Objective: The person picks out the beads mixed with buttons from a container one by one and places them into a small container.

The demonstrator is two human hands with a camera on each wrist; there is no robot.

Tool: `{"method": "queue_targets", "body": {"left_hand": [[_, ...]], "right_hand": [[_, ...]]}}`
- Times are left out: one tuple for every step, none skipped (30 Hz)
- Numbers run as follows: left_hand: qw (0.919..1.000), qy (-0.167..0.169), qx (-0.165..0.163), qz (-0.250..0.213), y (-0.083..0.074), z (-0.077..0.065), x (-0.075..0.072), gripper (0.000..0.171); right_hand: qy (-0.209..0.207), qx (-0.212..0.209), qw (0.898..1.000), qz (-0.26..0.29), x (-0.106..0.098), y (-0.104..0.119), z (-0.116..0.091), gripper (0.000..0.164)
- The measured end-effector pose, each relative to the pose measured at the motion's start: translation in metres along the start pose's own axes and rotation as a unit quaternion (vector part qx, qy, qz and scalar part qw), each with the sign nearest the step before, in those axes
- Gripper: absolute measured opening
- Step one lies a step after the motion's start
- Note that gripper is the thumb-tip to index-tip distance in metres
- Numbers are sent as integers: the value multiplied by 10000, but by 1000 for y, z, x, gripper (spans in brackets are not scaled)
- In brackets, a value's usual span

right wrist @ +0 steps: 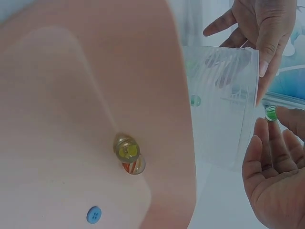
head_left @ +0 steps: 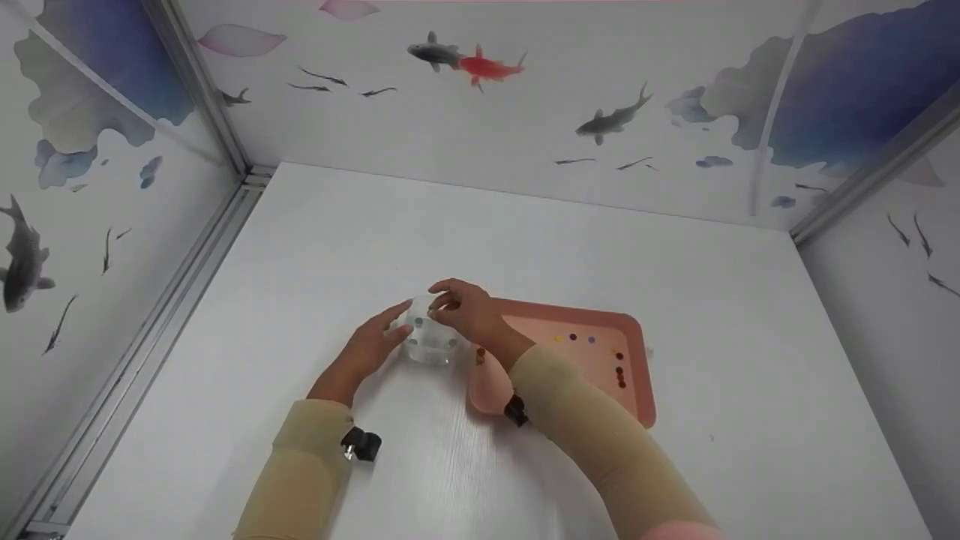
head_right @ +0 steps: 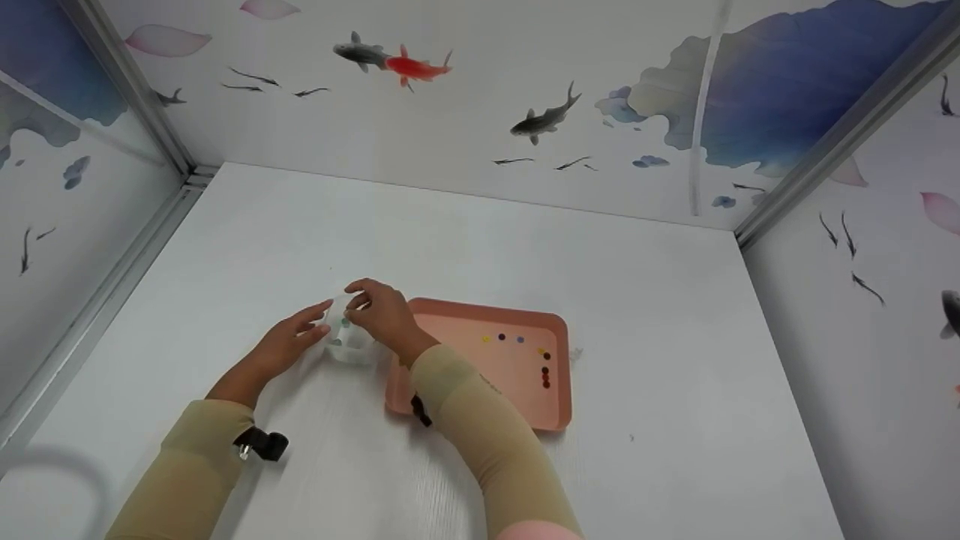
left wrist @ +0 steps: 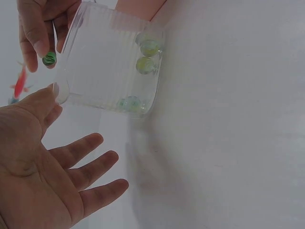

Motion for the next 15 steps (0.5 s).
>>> {"method": "queue_targets", "body": {"left_hand": [[10000,-1,12,-8,0,0,0,53],[10000,2,25,-9,1,0,0,53],[10000,8,33,-23,1,1,0,53],[10000,6,26,-56,2,1,0,53],[10000,11,35,-64,2,1,0,53],[10000,9,41,-68,2,1,0,53],[10000,10,61,-64,2,1,0,53],[10000,12,77,-63,2,1,0,54],[9999,13,97,-61,2,1,0,54],[9999,12,114,-52,2,1,0,54],[9999,9,124,-47,2,1,0,54],[9999,3,125,-44,3,1,0,53],[9999,1,123,-45,3,1,0,53],[9999,0,124,-29,3,2,0,53],[9999,-2,119,-27,3,2,0,53]], "right_hand": [[-1,-27,10000,-40,0,0,0,36],[-1,-44,10000,-88,1,0,0,36],[-5,-53,9999,-147,1,0,0,36],[-3,-81,9998,-199,1,1,0,36],[-3,-120,9996,-265,1,1,-1,35],[-5,-147,9993,-342,2,1,-1,35],[0,-182,9989,-421,2,2,-1,34],[10,-224,9984,-513,3,2,-1,34],[22,-268,9977,-615,3,2,-1,33],[42,-319,9969,-719,4,2,-1,33],[58,-356,9960,-818,4,2,-1,33],[78,-391,9950,-915,5,2,-1,33],[96,-416,9941,-999,5,3,-1,34],[109,-438,9932,-1076,6,3,-1,34],[120,-454,9925,-1131,6,3,-1,34]]}}
Point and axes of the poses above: each hand's wrist, its own z-axis towards the middle knuckle, its own x-axis out of the palm, y = z × x, the point moved 3 cm from there along z, towards the middle knuckle, and after that the axes turned 2 degrees about x, right-handed, at the moved point
